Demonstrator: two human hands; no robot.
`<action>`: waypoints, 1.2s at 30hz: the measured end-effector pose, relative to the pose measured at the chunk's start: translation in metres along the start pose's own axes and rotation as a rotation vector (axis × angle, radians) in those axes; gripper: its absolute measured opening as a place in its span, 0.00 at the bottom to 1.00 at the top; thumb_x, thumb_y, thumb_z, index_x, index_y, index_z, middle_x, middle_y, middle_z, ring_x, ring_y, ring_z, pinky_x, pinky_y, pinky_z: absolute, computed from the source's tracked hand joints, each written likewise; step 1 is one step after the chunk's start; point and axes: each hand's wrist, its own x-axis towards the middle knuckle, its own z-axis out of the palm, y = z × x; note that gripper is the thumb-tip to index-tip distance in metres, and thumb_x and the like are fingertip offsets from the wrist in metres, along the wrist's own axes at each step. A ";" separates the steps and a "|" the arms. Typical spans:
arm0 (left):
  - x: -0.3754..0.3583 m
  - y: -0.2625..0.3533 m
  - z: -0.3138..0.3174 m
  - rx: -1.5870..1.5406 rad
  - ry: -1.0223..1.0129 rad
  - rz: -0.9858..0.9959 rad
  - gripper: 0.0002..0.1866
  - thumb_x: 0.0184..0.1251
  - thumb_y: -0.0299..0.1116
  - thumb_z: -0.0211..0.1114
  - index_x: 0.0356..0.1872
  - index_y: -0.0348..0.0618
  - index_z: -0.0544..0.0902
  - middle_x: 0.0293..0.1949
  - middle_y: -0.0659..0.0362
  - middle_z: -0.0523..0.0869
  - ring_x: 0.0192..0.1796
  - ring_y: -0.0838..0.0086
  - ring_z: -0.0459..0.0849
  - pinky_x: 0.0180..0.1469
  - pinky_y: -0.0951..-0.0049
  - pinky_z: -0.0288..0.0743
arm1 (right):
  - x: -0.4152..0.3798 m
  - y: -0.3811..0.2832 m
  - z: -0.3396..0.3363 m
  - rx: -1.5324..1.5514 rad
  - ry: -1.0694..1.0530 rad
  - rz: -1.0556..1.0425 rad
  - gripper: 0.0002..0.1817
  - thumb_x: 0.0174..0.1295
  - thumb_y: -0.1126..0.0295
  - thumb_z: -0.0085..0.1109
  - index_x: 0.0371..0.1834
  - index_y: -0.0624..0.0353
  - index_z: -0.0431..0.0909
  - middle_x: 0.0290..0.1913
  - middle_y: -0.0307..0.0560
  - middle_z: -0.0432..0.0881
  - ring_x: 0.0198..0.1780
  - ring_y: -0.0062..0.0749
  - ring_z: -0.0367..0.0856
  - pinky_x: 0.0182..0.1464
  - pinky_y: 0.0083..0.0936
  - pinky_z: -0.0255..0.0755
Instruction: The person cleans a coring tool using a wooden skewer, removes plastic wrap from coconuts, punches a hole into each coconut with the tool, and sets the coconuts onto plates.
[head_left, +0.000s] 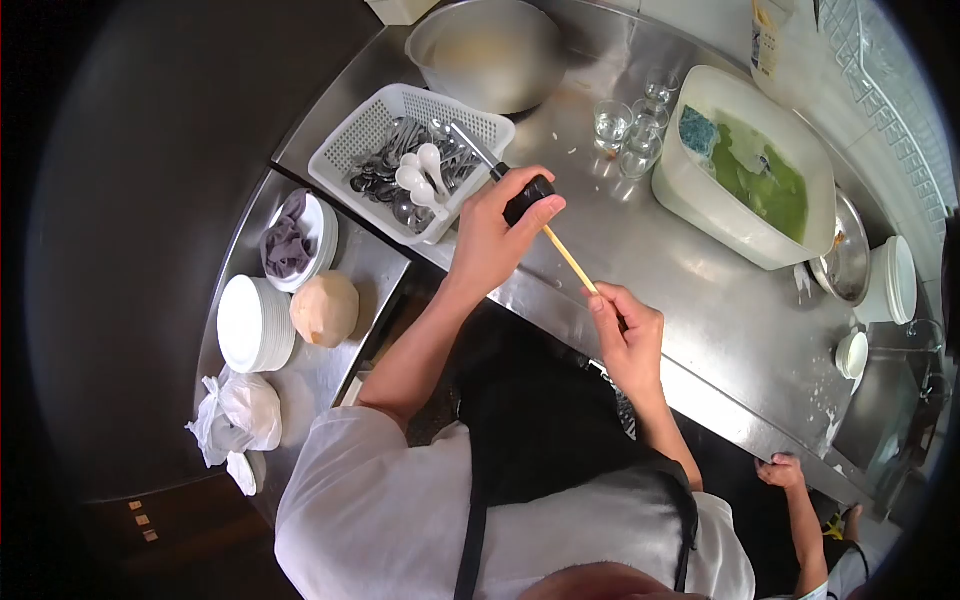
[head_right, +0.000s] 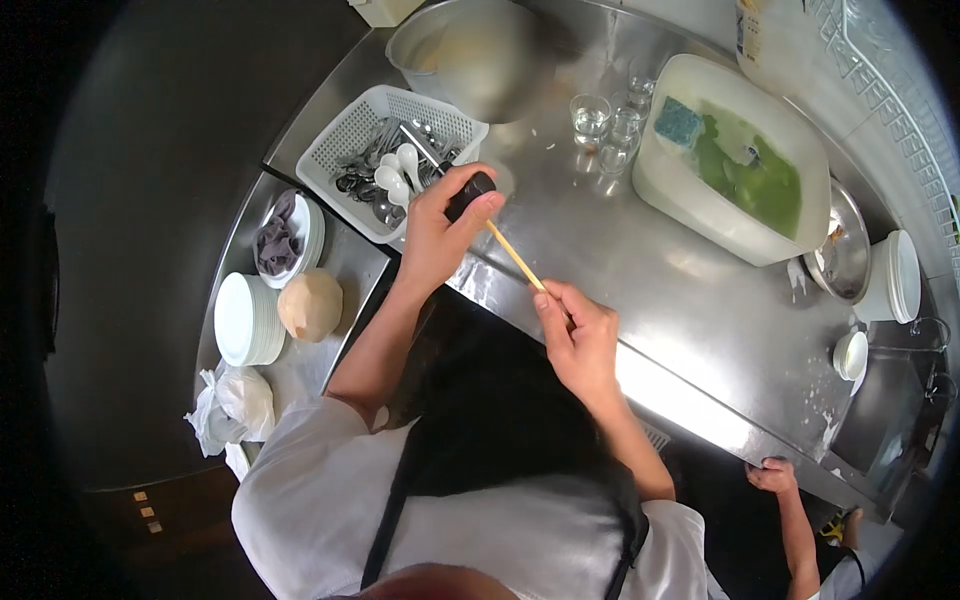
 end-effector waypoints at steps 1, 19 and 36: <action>0.004 0.000 -0.001 -0.016 0.024 -0.010 0.14 0.63 0.35 0.72 0.46 0.39 0.82 0.28 0.59 0.83 0.29 0.77 0.77 0.34 0.75 0.72 | 0.001 0.000 0.000 0.016 0.006 -0.011 0.07 0.68 0.74 0.57 0.45 0.63 0.80 0.16 0.38 0.71 0.17 0.16 0.67 0.22 0.21 0.60; -0.055 -0.032 0.064 -0.420 -0.064 -0.447 0.13 0.74 0.34 0.59 0.53 0.39 0.76 0.34 0.62 0.78 0.34 0.81 0.77 0.38 0.79 0.71 | 0.017 0.034 -0.023 0.116 -0.087 0.119 0.04 0.70 0.74 0.55 0.39 0.63 0.75 0.24 0.41 0.81 0.21 0.16 0.75 0.23 0.17 0.68; -0.042 -0.064 0.019 -0.313 -0.395 -0.246 0.11 0.60 0.25 0.71 0.42 0.40 0.81 0.30 0.62 0.79 0.33 0.82 0.75 0.37 0.78 0.72 | 0.251 -0.167 -0.175 -0.906 0.837 -0.964 0.03 0.66 0.76 0.59 0.41 0.61 0.78 0.30 0.53 0.86 0.30 0.37 0.87 0.31 0.27 0.76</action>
